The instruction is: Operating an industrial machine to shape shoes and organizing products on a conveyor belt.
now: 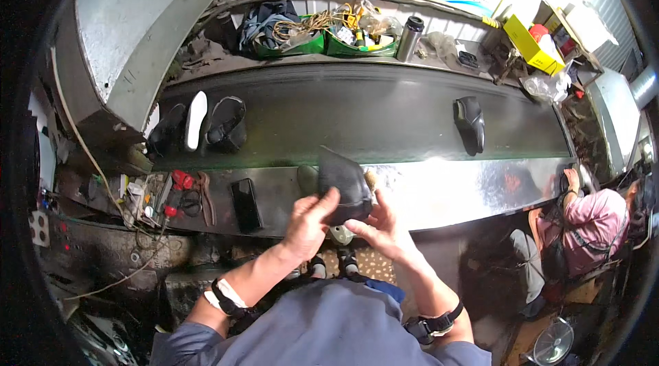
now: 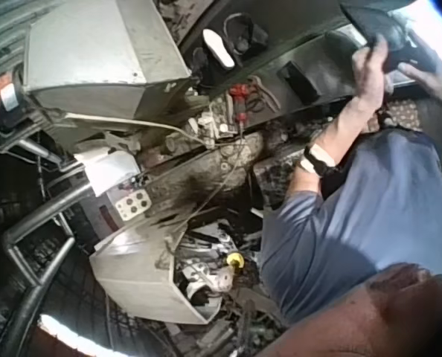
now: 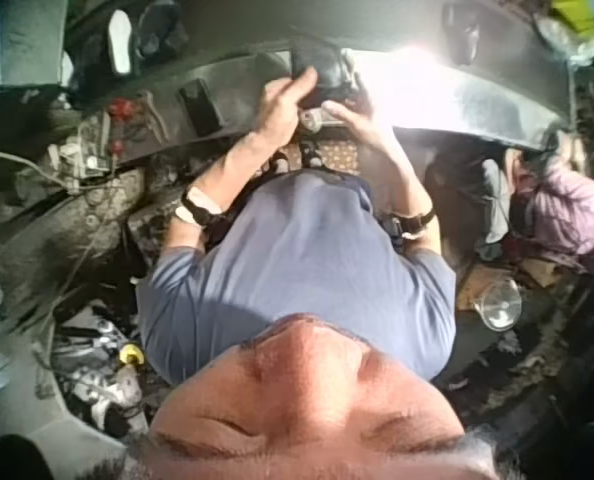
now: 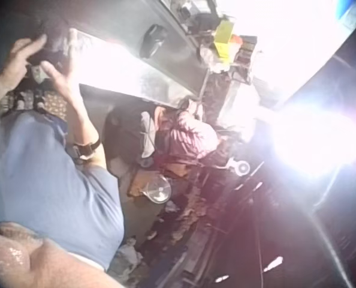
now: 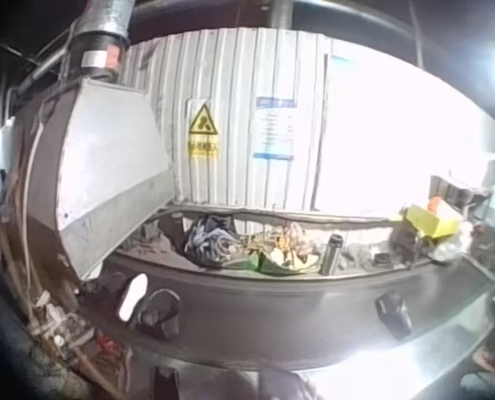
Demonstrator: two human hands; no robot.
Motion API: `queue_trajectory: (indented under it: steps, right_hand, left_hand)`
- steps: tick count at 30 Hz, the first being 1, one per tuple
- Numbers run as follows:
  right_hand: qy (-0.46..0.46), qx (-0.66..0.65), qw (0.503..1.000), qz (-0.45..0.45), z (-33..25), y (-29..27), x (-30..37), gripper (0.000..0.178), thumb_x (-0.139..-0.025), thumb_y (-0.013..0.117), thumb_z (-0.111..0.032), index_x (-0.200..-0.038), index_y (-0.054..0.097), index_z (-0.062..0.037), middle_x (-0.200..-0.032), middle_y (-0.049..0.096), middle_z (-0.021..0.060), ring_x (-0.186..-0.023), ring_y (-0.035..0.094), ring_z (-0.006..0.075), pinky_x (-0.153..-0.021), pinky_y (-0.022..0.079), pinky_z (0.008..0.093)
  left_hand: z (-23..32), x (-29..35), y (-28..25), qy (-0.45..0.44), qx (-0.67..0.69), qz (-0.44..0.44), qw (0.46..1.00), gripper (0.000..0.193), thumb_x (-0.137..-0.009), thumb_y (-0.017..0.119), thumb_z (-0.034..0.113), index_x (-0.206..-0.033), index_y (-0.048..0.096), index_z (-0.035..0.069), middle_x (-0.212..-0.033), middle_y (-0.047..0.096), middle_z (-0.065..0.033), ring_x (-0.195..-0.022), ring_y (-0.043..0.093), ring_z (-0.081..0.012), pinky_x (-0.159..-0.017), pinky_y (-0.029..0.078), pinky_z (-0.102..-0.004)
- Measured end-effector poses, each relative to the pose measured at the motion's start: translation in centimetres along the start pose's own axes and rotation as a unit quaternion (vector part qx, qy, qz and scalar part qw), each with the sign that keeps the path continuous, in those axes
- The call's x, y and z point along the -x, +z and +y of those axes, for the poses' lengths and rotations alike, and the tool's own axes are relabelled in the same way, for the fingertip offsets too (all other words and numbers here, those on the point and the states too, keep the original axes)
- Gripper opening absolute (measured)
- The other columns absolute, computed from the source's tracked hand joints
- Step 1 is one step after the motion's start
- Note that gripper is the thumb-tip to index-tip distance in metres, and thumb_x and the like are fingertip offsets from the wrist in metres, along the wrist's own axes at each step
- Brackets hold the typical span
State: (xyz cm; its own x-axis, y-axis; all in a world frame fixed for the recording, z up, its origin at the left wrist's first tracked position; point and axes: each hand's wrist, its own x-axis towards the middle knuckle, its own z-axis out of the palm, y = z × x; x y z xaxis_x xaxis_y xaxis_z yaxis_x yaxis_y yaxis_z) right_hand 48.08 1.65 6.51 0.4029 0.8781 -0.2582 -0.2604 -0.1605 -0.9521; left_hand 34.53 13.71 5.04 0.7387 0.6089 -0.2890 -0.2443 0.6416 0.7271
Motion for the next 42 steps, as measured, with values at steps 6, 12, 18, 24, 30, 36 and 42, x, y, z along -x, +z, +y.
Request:
queue_trajectory:
  steps: [6,12,18,24,30,36,42]
  right_hand:
    - [-0.237,0.232,0.941,-0.06,-3.0,3.3,3.2,0.097,-0.085,0.079,-0.001,-0.158,0.016,-0.0069,-0.13,0.059,0.0151,-0.112,0.063,0.0193,-0.091,0.055,0.032]
    - [-0.166,0.157,0.97,-0.083,-2.7,4.0,1.7,0.102,-0.085,0.08,-0.004,-0.161,0.012,-0.0067,-0.105,0.068,0.0186,-0.102,0.066,0.0177,-0.09,0.052,0.0335]
    - [-0.051,-0.119,0.991,-0.018,-4.1,5.8,-0.8,0.088,-0.092,0.074,-0.007,-0.16,0.019,-0.0063,-0.138,0.053,0.0118,-0.113,0.059,0.0158,-0.096,0.051,0.0308]
    - [-0.052,0.078,0.994,-0.048,-2.9,3.1,-1.5,0.08,-0.09,0.075,-0.007,-0.157,0.03,-0.0083,-0.125,0.063,0.0109,-0.108,0.064,0.0211,-0.093,0.054,0.0356]
    - [-0.257,0.595,0.745,-0.159,9.0,0.7,3.2,0.066,-0.091,0.065,-0.024,-0.153,0.04,-0.0212,-0.079,0.065,0.0062,-0.092,0.066,0.0284,-0.114,0.031,0.0653]
    - [-0.327,0.593,0.731,-0.086,17.4,-0.4,2.2,0.055,-0.081,0.071,-0.012,-0.134,0.061,-0.0109,-0.09,0.064,0.0048,-0.096,0.062,0.025,-0.116,0.033,0.0599]
    - [-0.334,0.411,0.846,0.062,18.6,1.8,-1.2,0.09,-0.071,0.089,-0.014,-0.147,0.042,0.0001,-0.139,0.046,0.0247,-0.122,0.052,0.0442,-0.103,0.046,0.0478]
  left_hand:
    - [7.5,3.6,1.1,0.106,-0.102,0.043,0.988,0.031,-0.097,0.067,0.008,-0.066,0.066,0.008,-0.074,0.065,0.0013,-0.065,0.058,-0.005,-0.06,0.05,-0.0235]
    - [4.7,1.8,1.9,0.426,-0.377,0.188,0.801,0.023,-0.097,0.067,0.011,-0.08,0.069,-0.004,-0.069,0.066,-0.0032,-0.063,0.056,-0.0076,-0.056,0.043,-0.0296]
    - [2.0,-1.4,-0.3,0.535,-0.423,0.13,0.72,0.024,-0.097,0.065,0.012,-0.076,0.063,0.0,-0.059,0.059,-0.0109,-0.047,0.053,-0.0228,-0.048,0.04,-0.0384]
    - [2.2,-2.7,-4.8,-0.015,0.243,-0.005,0.97,0.094,-0.09,0.041,0.08,-0.127,0.061,-0.004,-0.127,0.066,-0.0171,-0.116,0.065,-0.0305,-0.104,0.05,-0.0461]
    - [-0.5,-8.8,-15.5,-0.199,-0.019,0.053,0.978,0.047,-0.1,0.061,0.036,-0.122,0.063,-0.005,-0.117,0.07,-0.0157,-0.106,0.069,-0.0269,-0.097,0.054,-0.0412]
    - [-1.1,-14.0,-15.7,-0.11,-0.326,0.116,0.932,0.026,-0.093,0.07,0.021,-0.104,0.07,-0.002,-0.1,0.072,-0.0101,-0.089,0.068,-0.0186,-0.079,0.053,-0.0333]
    - [-3.9,-17.3,-19.3,0.05,-0.537,0.265,0.8,0.029,-0.089,0.071,0.03,-0.099,0.076,0.003,-0.098,0.074,-0.0199,-0.092,0.072,-0.0347,-0.084,0.054,-0.0426]
